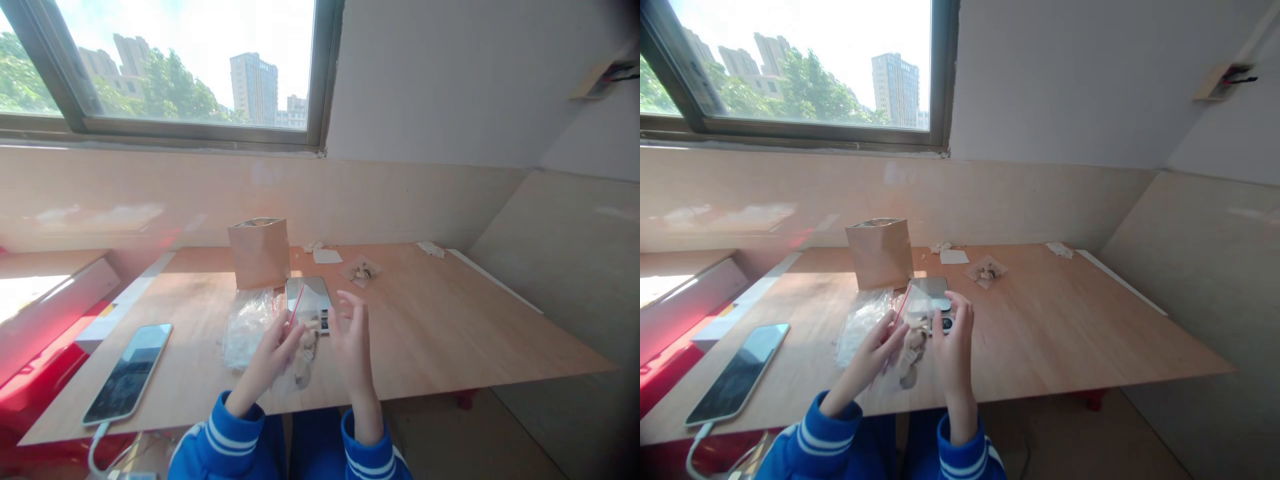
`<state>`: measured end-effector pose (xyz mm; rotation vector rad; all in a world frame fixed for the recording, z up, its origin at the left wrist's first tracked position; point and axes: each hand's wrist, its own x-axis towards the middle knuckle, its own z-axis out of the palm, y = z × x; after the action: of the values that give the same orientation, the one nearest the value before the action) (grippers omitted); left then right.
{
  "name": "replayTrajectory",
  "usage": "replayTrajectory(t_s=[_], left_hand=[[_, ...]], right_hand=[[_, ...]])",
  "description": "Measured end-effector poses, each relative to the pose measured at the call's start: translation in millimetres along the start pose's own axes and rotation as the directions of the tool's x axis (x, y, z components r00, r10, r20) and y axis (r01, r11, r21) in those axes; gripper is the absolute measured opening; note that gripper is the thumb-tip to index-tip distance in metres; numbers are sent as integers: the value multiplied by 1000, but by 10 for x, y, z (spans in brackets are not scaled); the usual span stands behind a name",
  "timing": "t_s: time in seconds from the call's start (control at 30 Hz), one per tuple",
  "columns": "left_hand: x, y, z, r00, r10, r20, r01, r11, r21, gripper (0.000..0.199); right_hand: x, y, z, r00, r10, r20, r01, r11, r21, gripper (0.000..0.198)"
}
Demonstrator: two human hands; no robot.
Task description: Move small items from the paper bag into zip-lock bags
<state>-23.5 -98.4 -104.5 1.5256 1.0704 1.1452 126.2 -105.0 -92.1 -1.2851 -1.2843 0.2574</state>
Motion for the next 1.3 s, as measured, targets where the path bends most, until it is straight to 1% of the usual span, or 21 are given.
replayTrajectory(t_s=[0.03,0.1,0.17,0.2,0.27,0.3,0.43,0.5,0.57,0.7,0.83,0.93,1.07,1.17,1.3], left_hand=[[-3,1,52,999,-22,-27,20,997,-71,33],[3,22,139,994,-28,-107,10,987,-161,33],[17,48,183,978,-9,-207,-30,982,-187,30],[24,57,187,967,-5,-253,-46,980,-194,30],[32,59,171,950,-10,-313,-61,975,-216,32],[33,52,157,948,-18,-318,-61,970,-237,34],[21,13,128,968,-1,-252,-78,949,-304,37],[14,7,133,969,20,-247,-92,954,-286,35],[11,15,140,969,48,-242,-106,967,-232,30],[16,41,140,975,79,-209,-104,988,-112,24],[17,46,132,973,80,-215,-82,997,0,27],[0,41,129,974,96,-207,-86,995,60,28],[-23,58,131,984,97,-150,-84,992,91,30],[-23,95,140,987,104,-120,-89,988,124,28],[-38,101,127,988,97,-116,-75,980,185,26]], right_hand=[[-24,-9,48,1000,-7,21,7,1000,2,25],[-76,-69,131,984,-12,180,2,998,55,16],[-125,-159,191,940,-15,341,-31,991,129,15],[-144,-202,211,922,-16,387,-52,985,164,16],[-163,-268,233,908,-12,420,-86,973,214,18],[-164,-287,235,906,-6,424,-100,969,227,19],[-144,-288,211,893,22,450,-130,969,211,17],[-136,-270,195,888,30,459,-130,974,187,17],[-133,-252,183,882,29,470,-118,980,162,18],[-132,-220,175,886,23,463,-65,995,76,23],[-132,-203,186,918,25,395,-47,998,48,27],[-136,-181,190,938,45,344,-70,996,62,26],[-152,-133,199,952,79,295,-100,993,58,23],[-165,-115,225,962,103,253,-121,991,56,22],[-133,-33,211,978,146,148,-155,986,53,24]])
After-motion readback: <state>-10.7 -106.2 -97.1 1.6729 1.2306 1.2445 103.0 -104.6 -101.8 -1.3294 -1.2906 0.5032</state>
